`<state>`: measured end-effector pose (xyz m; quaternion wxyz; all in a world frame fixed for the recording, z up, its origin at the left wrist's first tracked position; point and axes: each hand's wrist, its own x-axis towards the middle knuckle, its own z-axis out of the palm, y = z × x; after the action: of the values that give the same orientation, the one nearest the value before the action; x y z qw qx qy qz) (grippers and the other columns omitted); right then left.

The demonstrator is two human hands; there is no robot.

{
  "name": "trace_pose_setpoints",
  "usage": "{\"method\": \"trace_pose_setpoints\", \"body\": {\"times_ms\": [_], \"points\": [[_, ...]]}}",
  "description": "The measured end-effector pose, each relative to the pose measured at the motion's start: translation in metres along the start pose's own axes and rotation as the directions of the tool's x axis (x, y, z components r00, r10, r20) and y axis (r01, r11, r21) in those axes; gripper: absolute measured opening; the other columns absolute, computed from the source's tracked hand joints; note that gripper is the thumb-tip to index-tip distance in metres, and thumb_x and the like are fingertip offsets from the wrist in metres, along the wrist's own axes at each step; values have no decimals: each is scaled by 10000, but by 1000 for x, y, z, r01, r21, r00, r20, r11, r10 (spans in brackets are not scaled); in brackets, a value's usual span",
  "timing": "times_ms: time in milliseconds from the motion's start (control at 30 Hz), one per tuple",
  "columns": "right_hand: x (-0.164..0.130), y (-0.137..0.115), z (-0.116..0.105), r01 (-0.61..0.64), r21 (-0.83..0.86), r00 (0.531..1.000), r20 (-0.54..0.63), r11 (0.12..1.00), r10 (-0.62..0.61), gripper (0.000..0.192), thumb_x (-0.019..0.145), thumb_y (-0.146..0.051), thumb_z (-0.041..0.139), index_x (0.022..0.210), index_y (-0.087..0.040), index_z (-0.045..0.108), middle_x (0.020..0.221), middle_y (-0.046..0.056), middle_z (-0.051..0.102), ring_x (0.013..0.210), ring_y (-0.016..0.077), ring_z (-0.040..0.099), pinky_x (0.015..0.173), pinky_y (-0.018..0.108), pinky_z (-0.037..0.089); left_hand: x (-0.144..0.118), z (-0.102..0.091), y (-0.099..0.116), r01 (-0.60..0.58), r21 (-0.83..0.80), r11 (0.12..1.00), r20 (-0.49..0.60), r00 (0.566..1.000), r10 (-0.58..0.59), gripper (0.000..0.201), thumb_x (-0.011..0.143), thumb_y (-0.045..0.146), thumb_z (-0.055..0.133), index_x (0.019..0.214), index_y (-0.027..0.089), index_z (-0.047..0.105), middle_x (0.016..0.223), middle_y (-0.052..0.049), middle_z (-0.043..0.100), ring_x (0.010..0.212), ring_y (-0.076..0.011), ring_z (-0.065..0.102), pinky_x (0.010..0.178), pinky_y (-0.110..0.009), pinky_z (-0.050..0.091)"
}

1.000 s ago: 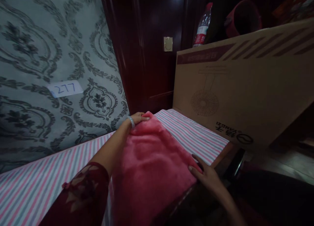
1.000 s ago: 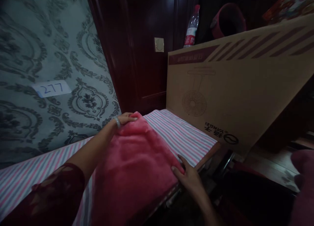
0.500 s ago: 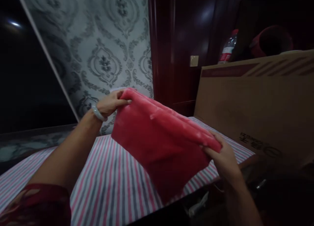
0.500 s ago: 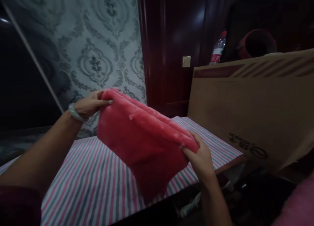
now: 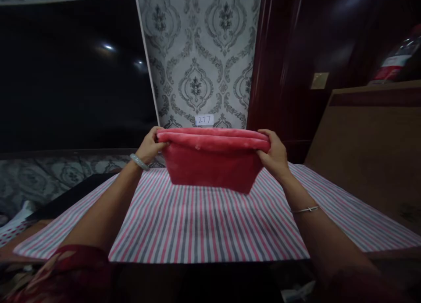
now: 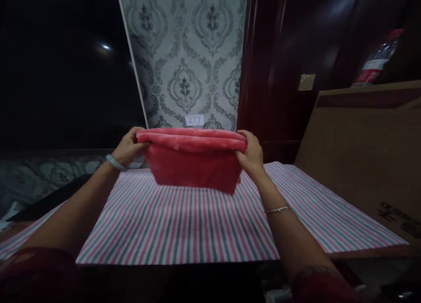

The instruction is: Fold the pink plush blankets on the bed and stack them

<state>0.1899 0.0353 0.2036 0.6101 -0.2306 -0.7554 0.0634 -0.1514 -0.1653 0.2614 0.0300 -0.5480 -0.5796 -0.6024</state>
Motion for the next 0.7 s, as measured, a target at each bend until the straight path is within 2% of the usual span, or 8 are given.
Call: {"method": "trace_pose_setpoints", "body": {"times_ms": [100,167,267,333,433,500,567,700], "points": [[-40,2,-11,178,-128,984,3,976,-179,541,707,-204,546,1248,-229,556,1242,110,626,1176,311,552,1044,493,416,-48,-12,-8,-134,186,974,60,990,124,459,596,300,692,1031,226,563,991,-8,614,926,-202,589,844,-313,491],[-87,14,-14,216,-163,976,65,963,-208,472,723,-197,542,1193,-220,570,1189,121,635,1158,320,556,1036,508,418,-93,-9,-26,-151,278,949,147,983,113,436,602,276,660,1029,231,581,1042,-31,631,998,-233,591,927,-354,474],[-162,36,-13,179,-119,948,284,977,-139,397,716,-201,523,1106,-202,598,1069,122,668,1055,314,599,959,493,467,-158,4,-59,-1,308,952,305,947,-97,351,608,268,618,956,227,601,980,-38,656,970,-243,605,937,-367,472],[-195,48,-12,70,-96,920,390,993,-27,411,688,-221,522,1088,-204,612,1038,113,685,1008,306,618,920,473,490,-185,12,-76,169,285,944,333,905,-263,323,606,289,624,922,224,598,947,-29,659,950,-229,609,920,-341,478],[-204,58,-6,-126,-111,905,394,986,160,454,658,-288,553,1097,-207,631,1089,107,697,1009,304,633,919,452,493,-192,20,-91,378,151,913,287,868,-406,351,555,305,666,886,216,589,870,9,633,870,-188,597,835,-287,490],[-190,61,0,-222,-107,888,388,969,246,465,643,-328,578,1085,-206,652,1100,97,707,1004,301,641,913,432,492,-183,23,-97,469,18,883,264,849,-457,350,507,294,693,829,205,587,765,40,590,746,-144,560,709,-246,473],[-173,64,9,-321,-89,855,401,943,329,449,619,-343,590,1036,-200,677,1028,80,728,956,289,648,876,403,494,-170,27,-102,567,-74,820,262,805,-532,328,483,290,713,768,195,582,671,60,550,628,-108,505,587,-220,417],[-150,72,29,-602,34,704,494,798,510,375,593,-383,599,896,-181,688,782,31,713,759,226,625,727,329,476,-150,38,-113,688,-113,716,287,713,-640,317,483,331,729,725,183,587,567,58,536,484,-87,447,481,-220,345]]}}
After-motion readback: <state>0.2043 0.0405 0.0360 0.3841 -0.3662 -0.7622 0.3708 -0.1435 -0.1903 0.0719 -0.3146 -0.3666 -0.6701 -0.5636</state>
